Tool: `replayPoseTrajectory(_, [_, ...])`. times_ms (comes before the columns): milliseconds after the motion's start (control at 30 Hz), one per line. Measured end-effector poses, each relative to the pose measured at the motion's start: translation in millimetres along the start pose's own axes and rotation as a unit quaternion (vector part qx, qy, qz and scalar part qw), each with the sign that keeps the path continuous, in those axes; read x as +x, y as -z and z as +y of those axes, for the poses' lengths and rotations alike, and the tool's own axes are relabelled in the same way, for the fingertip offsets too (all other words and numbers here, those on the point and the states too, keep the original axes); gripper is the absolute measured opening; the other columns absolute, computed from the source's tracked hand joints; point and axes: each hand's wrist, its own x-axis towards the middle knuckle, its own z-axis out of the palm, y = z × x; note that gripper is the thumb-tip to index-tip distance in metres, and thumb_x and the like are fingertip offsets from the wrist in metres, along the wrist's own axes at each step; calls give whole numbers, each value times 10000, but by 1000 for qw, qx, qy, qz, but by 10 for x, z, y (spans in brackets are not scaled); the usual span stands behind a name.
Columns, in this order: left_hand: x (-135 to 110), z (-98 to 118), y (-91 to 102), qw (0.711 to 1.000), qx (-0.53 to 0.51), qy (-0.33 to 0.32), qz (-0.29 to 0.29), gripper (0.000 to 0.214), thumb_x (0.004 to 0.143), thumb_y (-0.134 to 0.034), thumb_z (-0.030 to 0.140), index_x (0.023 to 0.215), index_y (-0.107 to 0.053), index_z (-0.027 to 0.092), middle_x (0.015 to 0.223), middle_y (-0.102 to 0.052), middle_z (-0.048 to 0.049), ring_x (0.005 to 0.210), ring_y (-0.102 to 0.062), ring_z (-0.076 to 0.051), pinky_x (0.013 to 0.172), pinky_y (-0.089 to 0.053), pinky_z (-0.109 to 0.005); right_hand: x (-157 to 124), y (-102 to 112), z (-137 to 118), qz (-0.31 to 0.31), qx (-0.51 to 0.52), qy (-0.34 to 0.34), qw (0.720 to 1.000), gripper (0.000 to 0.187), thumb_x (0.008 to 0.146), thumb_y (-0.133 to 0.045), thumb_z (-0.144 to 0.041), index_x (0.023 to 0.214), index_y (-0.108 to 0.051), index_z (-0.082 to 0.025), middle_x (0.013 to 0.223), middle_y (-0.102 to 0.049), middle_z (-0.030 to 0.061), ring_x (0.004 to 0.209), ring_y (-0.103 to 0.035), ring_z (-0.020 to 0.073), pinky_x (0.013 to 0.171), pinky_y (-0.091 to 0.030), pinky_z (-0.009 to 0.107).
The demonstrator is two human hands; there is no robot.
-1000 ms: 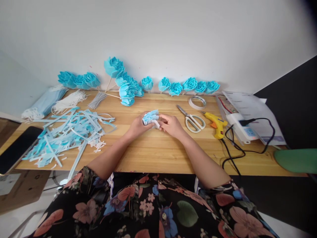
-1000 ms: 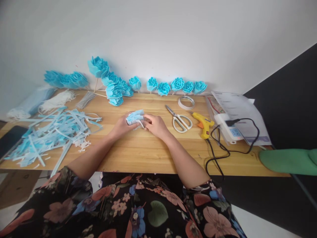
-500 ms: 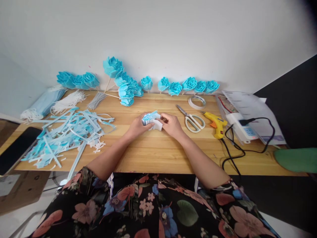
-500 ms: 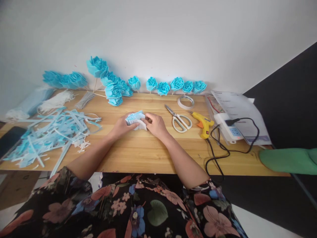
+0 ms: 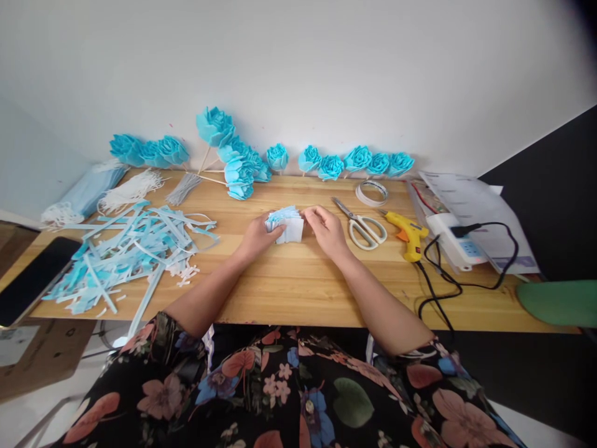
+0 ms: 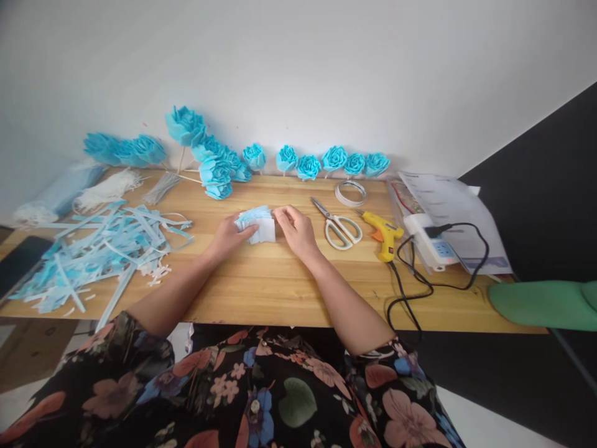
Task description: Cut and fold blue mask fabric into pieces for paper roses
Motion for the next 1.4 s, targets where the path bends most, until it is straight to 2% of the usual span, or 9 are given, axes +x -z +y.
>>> replayPoseTrajectory(67, [-4,8,2,1000,-2,0,1,249,798,-648,328,981,-675,161,932,-747,-52,847,-685,-211,807,-530,-316,-9,21,-36,-10,5,1,1000,372,942,-478,-513,819,-646,-205,782,-664,20,729,-596,160,625,-425,259])
replayPoseTrajectory(167, [-12,28,2,1000,-3,4,2,236,799,-655,315,981,-673,166,932,-745,-53,863,-690,-216,822,-533,-320,-22,22,-74,-32,-4,15,999,354,900,-563,-521,762,-625,-201,693,-612,-8,652,-550,137,615,-409,261])
replayPoseTrajectory(333, [-17,45,3,1000,-14,3,4,288,804,-663,301,1061,-671,171,999,-749,-66,922,-697,-229,869,-535,-335,-18,-3,-72,-3,11,5,1000,315,774,-729,-479,877,-610,-207,754,-662,-3,676,-587,139,618,-421,253])
replayPoseTrajectory(567, [-17,43,2,1000,-10,11,-7,382,802,-675,307,1150,-644,153,1112,-736,-98,1016,-686,-251,934,-515,-369,8,37,-31,-31,-54,29,998,284,792,-718,-419,683,-579,-197,625,-582,-32,562,-476,105,565,-362,250])
replayPoseTrajectory(667, [-15,27,-9,999,-30,-6,-24,444,772,-717,327,1168,-627,148,1114,-731,-103,1004,-687,-248,921,-520,-364,10,38,-17,-37,-45,31,998,211,786,-719,-376,733,-622,-196,653,-612,-27,576,-495,108,564,-367,245])
replayPoseTrajectory(833, [-3,-18,-31,997,-65,-26,-34,568,722,-769,337,1225,-588,145,1211,-697,-133,1095,-664,-275,975,-504,-403,13,34,-2,-52,-26,32,998,134,801,-688,-326,792,-657,-196,711,-665,-11,605,-540,114,582,-389,241])
replayPoseTrajectory(1067, [0,-32,-30,994,-86,-46,-44,588,725,-784,346,1241,-576,154,1240,-682,-140,1131,-649,-279,1004,-490,-416,15,61,5,-91,-25,29,995,166,810,-701,-358,787,-665,-197,728,-660,-12,596,-535,110,587,-400,244])
replayPoseTrajectory(1233, [9,-22,-26,993,-86,-55,-56,619,708,-793,359,1246,-580,140,1277,-659,-162,1166,-632,-295,1031,-475,-429,14,48,1,-88,34,20,995,204,786,-741,-396,781,-684,-200,702,-620,-25,623,-526,113,596,-396,244])
replayPoseTrajectory(1400, [7,-24,-25,993,-79,-58,-58,557,749,-728,270,1267,-574,135,1274,-666,-149,1157,-640,-274,1019,-485,-404,10,1,9,-92,45,10,995,220,790,-735,-407,768,-684,-195,675,-601,-25,616,-511,116,596,-394,254])
